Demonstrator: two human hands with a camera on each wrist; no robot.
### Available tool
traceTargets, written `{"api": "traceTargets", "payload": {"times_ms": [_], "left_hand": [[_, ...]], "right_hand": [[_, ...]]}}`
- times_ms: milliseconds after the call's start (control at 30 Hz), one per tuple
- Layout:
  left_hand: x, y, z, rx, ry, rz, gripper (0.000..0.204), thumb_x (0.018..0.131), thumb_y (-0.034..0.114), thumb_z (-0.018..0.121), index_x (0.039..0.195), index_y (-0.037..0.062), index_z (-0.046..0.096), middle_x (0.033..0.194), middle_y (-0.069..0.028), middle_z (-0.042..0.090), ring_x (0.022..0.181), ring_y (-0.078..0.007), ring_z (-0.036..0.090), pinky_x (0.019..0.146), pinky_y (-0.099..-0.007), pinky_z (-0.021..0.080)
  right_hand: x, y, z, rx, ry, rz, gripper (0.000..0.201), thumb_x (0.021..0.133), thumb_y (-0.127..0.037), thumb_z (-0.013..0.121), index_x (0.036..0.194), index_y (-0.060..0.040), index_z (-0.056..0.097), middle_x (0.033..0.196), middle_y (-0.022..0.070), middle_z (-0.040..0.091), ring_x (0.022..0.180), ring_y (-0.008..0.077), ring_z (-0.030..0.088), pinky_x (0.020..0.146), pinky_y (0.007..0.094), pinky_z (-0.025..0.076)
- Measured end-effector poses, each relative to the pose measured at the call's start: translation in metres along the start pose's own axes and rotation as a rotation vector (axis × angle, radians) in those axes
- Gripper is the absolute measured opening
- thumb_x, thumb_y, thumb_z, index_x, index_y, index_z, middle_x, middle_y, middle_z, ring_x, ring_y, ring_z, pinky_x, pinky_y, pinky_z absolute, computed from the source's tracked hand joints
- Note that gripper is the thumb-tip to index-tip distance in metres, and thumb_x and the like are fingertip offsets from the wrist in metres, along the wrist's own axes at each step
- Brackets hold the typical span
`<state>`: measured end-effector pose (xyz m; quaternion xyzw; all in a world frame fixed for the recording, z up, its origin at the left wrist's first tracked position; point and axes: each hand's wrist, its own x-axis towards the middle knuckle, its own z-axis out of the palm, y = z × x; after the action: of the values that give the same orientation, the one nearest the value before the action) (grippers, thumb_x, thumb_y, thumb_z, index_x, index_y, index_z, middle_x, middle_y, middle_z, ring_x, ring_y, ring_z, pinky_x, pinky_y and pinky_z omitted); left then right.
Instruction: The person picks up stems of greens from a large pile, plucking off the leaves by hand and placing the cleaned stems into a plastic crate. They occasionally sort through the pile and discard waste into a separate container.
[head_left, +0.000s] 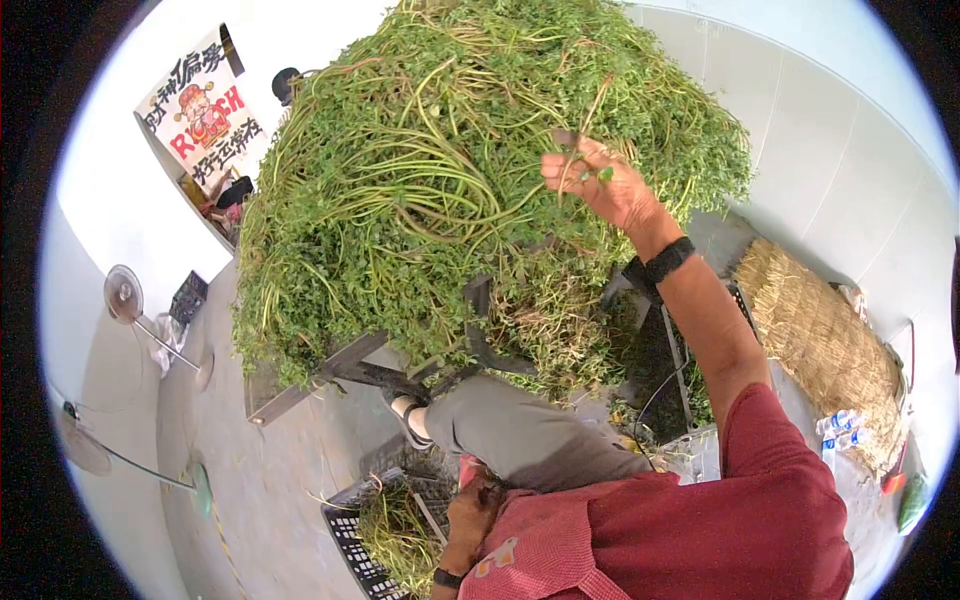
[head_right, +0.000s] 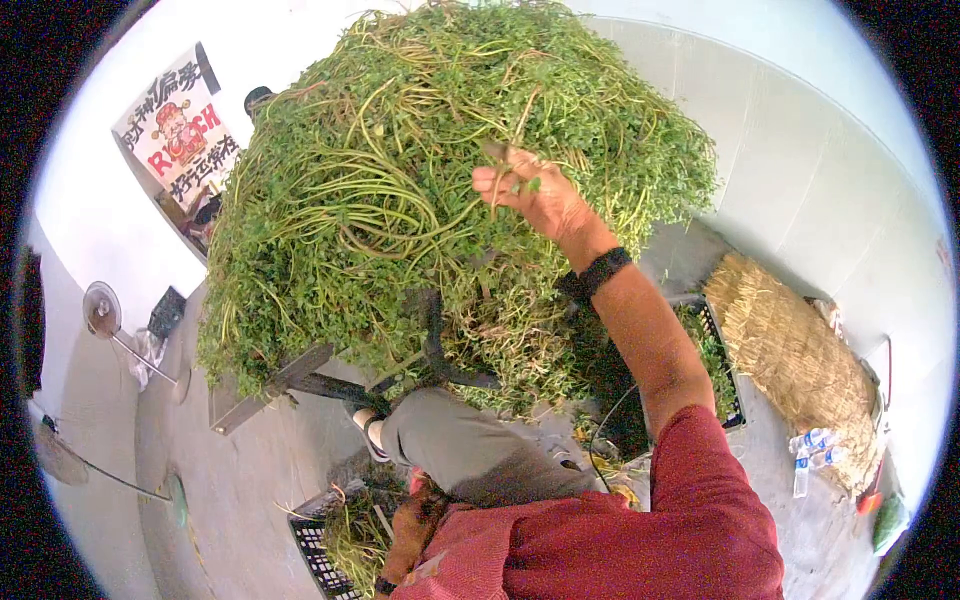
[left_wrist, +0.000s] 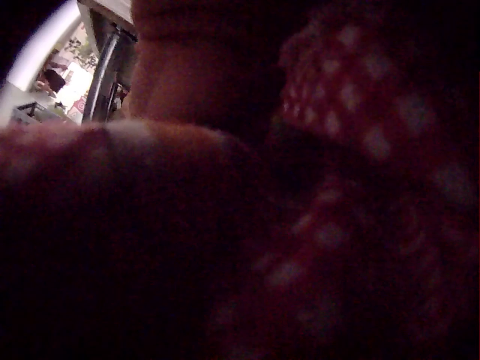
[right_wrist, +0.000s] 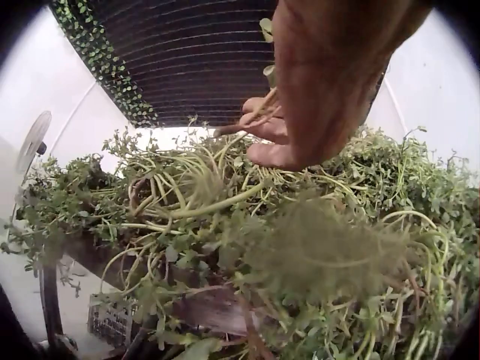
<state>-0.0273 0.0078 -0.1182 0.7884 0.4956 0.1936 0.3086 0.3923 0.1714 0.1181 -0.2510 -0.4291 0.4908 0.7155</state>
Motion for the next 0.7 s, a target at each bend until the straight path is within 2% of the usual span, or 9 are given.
{"api": "traceTargets", "payload": {"times_ms": [100,167,200,233,267,300,333,433,700], "left_hand": [[-0.002,0.003,-0.002,-0.005,0.089,0.095,0.020,0.080,0.023,0.060,0.092,0.0070,0.059,0.076,-0.0187,0.062,0.072,-0.0341,0.062,0.062,-0.0384,0.048],[0.000,0.050,-0.025,-0.275,0.022,-0.017,0.022,0.086,0.023,0.056,0.095,0.0033,0.058,0.074,-0.0167,0.061,0.066,-0.0273,0.061,0.064,-0.0339,0.047],[0.002,0.052,-0.029,-0.293,0.042,0.043,0.022,0.087,0.022,0.054,0.096,0.0019,0.058,0.074,-0.0155,0.060,0.066,-0.0238,0.059,0.064,-0.0326,0.046],[0.004,0.053,-0.033,-0.310,0.069,0.100,0.023,0.089,0.022,0.053,0.096,0.0004,0.057,0.074,-0.0143,0.060,0.065,-0.0202,0.057,0.065,-0.0313,0.045],[0.004,0.070,-0.045,-0.257,0.058,0.034,0.022,0.089,0.021,0.053,0.094,-0.0004,0.057,0.073,-0.0127,0.059,0.066,-0.0173,0.055,0.065,-0.0301,0.045],[0.004,0.084,-0.051,-0.513,0.055,-0.065,0.023,0.089,0.022,0.054,0.091,-0.0014,0.058,0.078,-0.0057,0.057,0.071,-0.0121,0.049,0.066,-0.0287,0.044],[0.007,0.076,-0.054,-0.328,0.122,0.042,0.023,0.090,0.022,0.053,0.093,-0.0008,0.058,0.080,-0.0041,0.057,0.071,-0.0106,0.048,0.066,-0.0259,0.042],[0.006,0.095,-0.060,-0.837,0.215,0.062,0.025,0.092,0.019,0.051,0.105,-0.0018,0.056,0.084,-0.0052,0.061,0.070,-0.0078,0.053,0.064,-0.0214,0.043],[-0.016,0.093,-0.060,-0.811,0.401,0.030,0.019,0.092,0.011,0.050,0.105,-0.0023,0.057,0.078,-0.0026,0.061,0.063,-0.0057,0.050,0.059,-0.0191,0.042]], "right_hand": [[-0.018,0.007,0.003,-0.118,-0.096,0.050,0.051,0.088,-0.036,0.054,0.125,-0.0019,0.045,0.105,0.0110,0.059,0.089,0.0189,0.057,0.068,0.0326,0.047],[-0.029,0.037,-0.006,-0.258,-0.157,0.054,0.042,0.087,-0.029,0.057,0.118,-0.0022,0.049,0.102,0.0093,0.060,0.090,0.0198,0.057,0.071,0.0352,0.048],[-0.040,0.056,-0.004,-0.386,-0.221,0.046,0.032,0.086,-0.023,0.060,0.110,-0.0025,0.054,0.100,0.0076,0.060,0.091,0.0207,0.057,0.074,0.0378,0.049],[-0.067,0.066,0.021,0.254,-0.339,0.290,0.026,0.085,-0.017,0.060,0.106,-0.0022,0.054,0.100,0.0071,0.060,0.089,0.0219,0.060,0.075,0.0389,0.051],[-0.088,0.083,0.039,0.272,-0.352,0.333,0.026,0.085,-0.017,0.060,0.106,-0.0022,0.054,0.100,0.0071,0.060,0.089,0.0219,0.060,0.075,0.0389,0.051],[-0.108,0.102,0.055,0.306,-0.403,0.404,0.027,0.085,-0.016,0.060,0.107,-0.0020,0.053,0.100,0.0071,0.060,0.088,0.0224,0.061,0.075,0.0390,0.052],[-0.124,0.117,0.068,0.338,-0.457,0.468,0.028,0.085,-0.016,0.060,0.108,-0.0019,0.053,0.100,0.0071,0.060,0.088,0.0229,0.062,0.074,0.0392,0.053],[-0.165,0.148,0.094,0.423,-0.466,0.567,0.019,0.087,-0.010,0.055,0.105,-0.0056,0.052,0.109,0.0117,0.058,0.096,0.0331,0.060,0.077,0.0485,0.051],[-0.200,0.159,0.107,0.402,-0.445,0.693,0.014,0.088,-0.008,0.054,0.098,0.0010,0.055,0.104,0.0149,0.059,0.096,0.0305,0.060,0.078,0.0430,0.052]]}}
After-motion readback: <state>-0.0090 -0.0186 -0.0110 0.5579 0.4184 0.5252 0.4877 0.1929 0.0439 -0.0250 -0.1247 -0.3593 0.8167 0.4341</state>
